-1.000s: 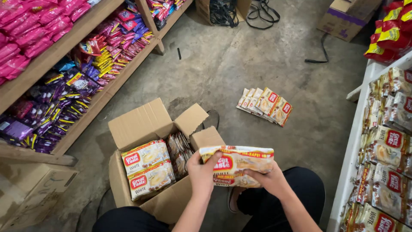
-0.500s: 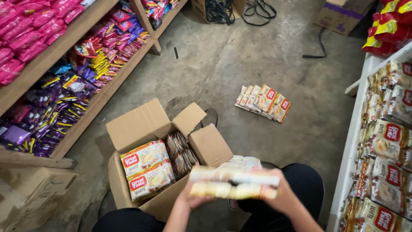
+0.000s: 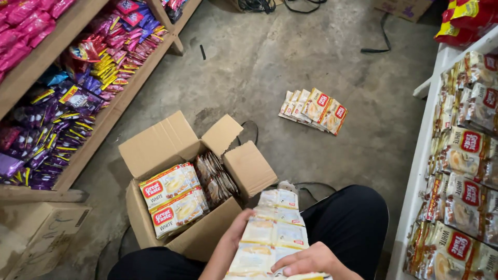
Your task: The person unpacks and sorts coffee sachets from a cardboard box on the floor.
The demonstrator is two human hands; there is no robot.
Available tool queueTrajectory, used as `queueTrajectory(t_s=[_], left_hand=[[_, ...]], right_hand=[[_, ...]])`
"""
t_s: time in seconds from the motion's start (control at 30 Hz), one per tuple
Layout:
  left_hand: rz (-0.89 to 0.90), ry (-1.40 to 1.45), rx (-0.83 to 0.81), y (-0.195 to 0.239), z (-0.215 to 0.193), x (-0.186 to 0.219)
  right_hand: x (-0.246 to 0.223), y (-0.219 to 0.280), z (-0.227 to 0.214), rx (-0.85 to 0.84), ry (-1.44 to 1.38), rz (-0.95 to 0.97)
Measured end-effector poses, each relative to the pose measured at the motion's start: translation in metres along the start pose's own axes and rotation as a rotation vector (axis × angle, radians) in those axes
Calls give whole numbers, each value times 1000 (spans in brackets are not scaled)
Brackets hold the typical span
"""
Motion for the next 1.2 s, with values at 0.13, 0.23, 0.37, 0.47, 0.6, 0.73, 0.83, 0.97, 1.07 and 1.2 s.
queueTrajectory(t_s=[0.13, 0.23, 0.37, 0.47, 0.6, 0.73, 0.83, 0.97, 1.07, 1.2], left_hand=[[458, -368, -153, 28, 67, 23], [98, 134, -144, -62, -74, -19], [59, 216, -101, -28, 45, 21], [90, 246, 23, -31, 28, 13], [184, -30, -31, -28, 36, 14], [250, -29, -27, -22, 50, 23], [279, -59, -56, -12, 65, 37], [274, -120, -124, -1, 88, 46], [243, -283, -166, 1, 88, 37], [223, -519, -142, 0, 70, 35]], right_hand=[[76, 49, 5, 311, -223, 340], [63, 9, -32, 640, -593, 544], [95, 6, -52, 940, -885, 664], [108, 16, -62, 1001, -819, 726], [102, 26, -89, 933, -366, 711], [123, 68, -101, 960, -214, 896], [140, 74, -73, 938, -911, 849], [108, 47, -54, 1012, -1438, 870], [134, 55, -55, 1058, -1431, 768], [144, 39, -57, 880, -1221, 557]])
Point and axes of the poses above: each hand's wrist, its own y-axis away from the middle knuckle, its own z-axis out of the palm, x = y × z, the point moved 8 cm from there along -y, towards the middle knuckle, and after that the axes turned 5 degrees about -x, right-handed, at the moved point
